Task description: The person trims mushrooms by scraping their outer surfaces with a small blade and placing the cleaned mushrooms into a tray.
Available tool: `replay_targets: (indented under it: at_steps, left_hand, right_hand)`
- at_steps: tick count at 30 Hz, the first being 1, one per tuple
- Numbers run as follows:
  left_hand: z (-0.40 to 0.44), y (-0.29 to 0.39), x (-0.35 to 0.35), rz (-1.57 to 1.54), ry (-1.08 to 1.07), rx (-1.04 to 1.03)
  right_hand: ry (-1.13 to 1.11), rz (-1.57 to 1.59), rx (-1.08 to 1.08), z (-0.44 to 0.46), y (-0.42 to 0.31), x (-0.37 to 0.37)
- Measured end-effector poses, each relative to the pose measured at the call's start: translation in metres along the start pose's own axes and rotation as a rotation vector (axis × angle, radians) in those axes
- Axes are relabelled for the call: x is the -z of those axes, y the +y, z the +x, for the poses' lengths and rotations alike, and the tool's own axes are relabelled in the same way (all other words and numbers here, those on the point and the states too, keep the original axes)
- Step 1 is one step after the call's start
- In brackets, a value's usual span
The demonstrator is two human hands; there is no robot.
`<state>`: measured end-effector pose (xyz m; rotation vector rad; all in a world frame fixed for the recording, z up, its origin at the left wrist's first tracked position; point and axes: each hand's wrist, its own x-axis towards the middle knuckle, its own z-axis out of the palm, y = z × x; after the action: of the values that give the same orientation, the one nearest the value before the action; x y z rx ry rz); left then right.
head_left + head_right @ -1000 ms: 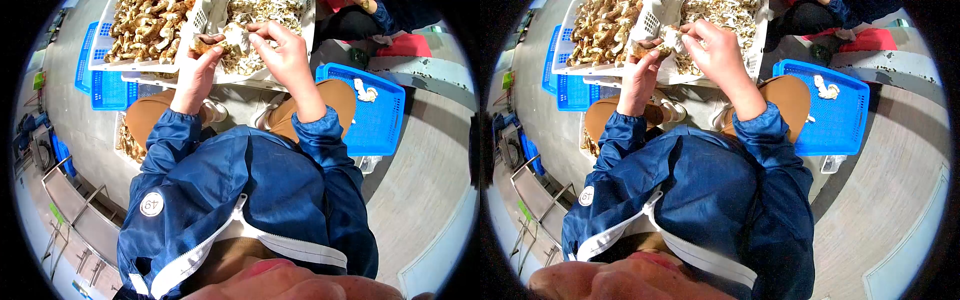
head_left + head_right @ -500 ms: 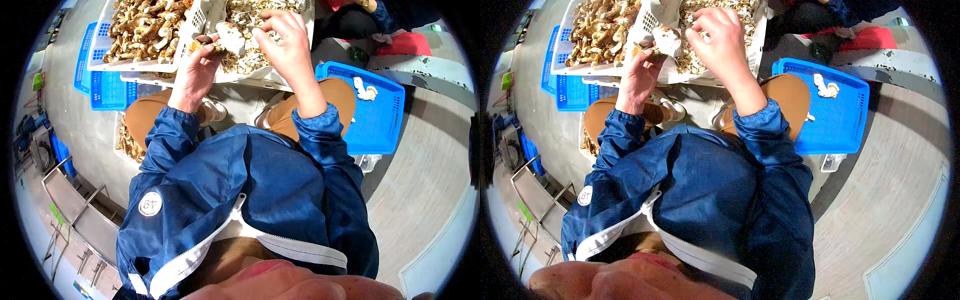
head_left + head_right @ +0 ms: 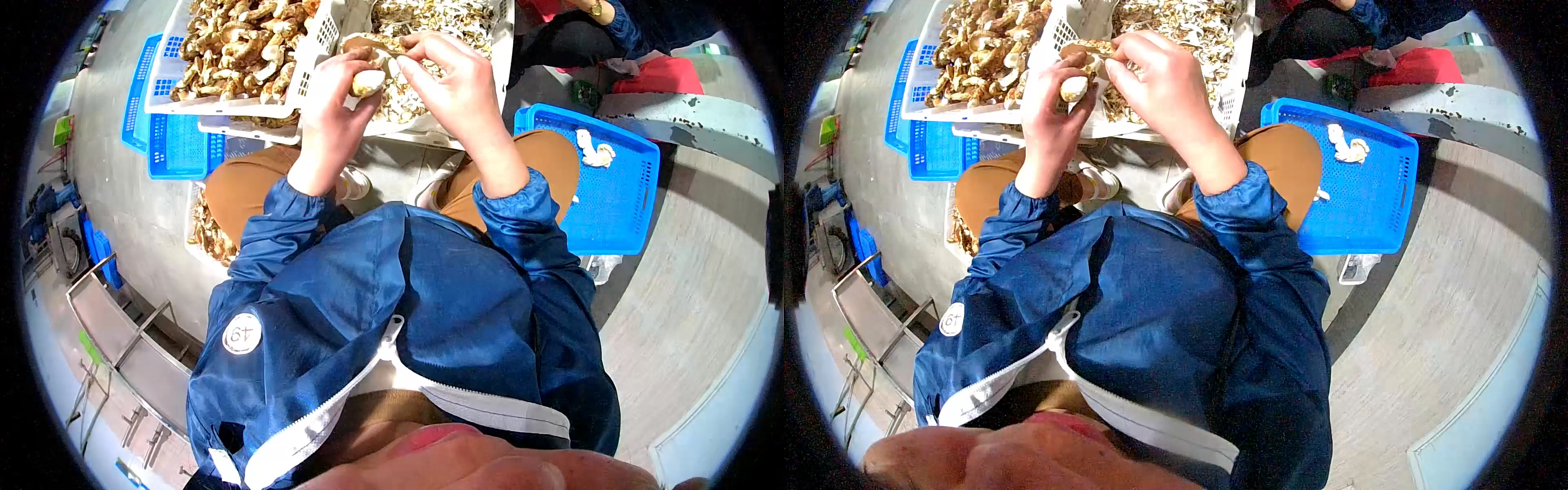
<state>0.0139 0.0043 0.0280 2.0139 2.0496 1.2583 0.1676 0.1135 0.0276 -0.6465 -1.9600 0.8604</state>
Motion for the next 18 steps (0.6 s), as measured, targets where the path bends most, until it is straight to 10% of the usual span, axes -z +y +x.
replay_targets:
  at_steps: [9, 12, 14, 18]
  left_hand:
    - [-0.005, -0.001, 0.005, 0.044, -0.067, -0.027]
    - [-0.015, -0.009, -0.005, -0.511, 0.012, 0.367]
    - [-0.011, -0.006, -0.001, -0.91, 0.039, 0.579]
    - [-0.012, -0.02, 0.001, -1.269, 0.059, 0.794]
  right_hand:
    - [-0.067, 0.085, -0.356, -0.005, -0.005, 0.005]
    - [0.011, 0.562, -0.572, -0.007, 0.041, 0.002]
    - [0.039, 0.281, -0.593, -0.007, 0.064, 0.007]
    - [0.185, -0.155, -0.059, -0.006, 0.054, 0.007]
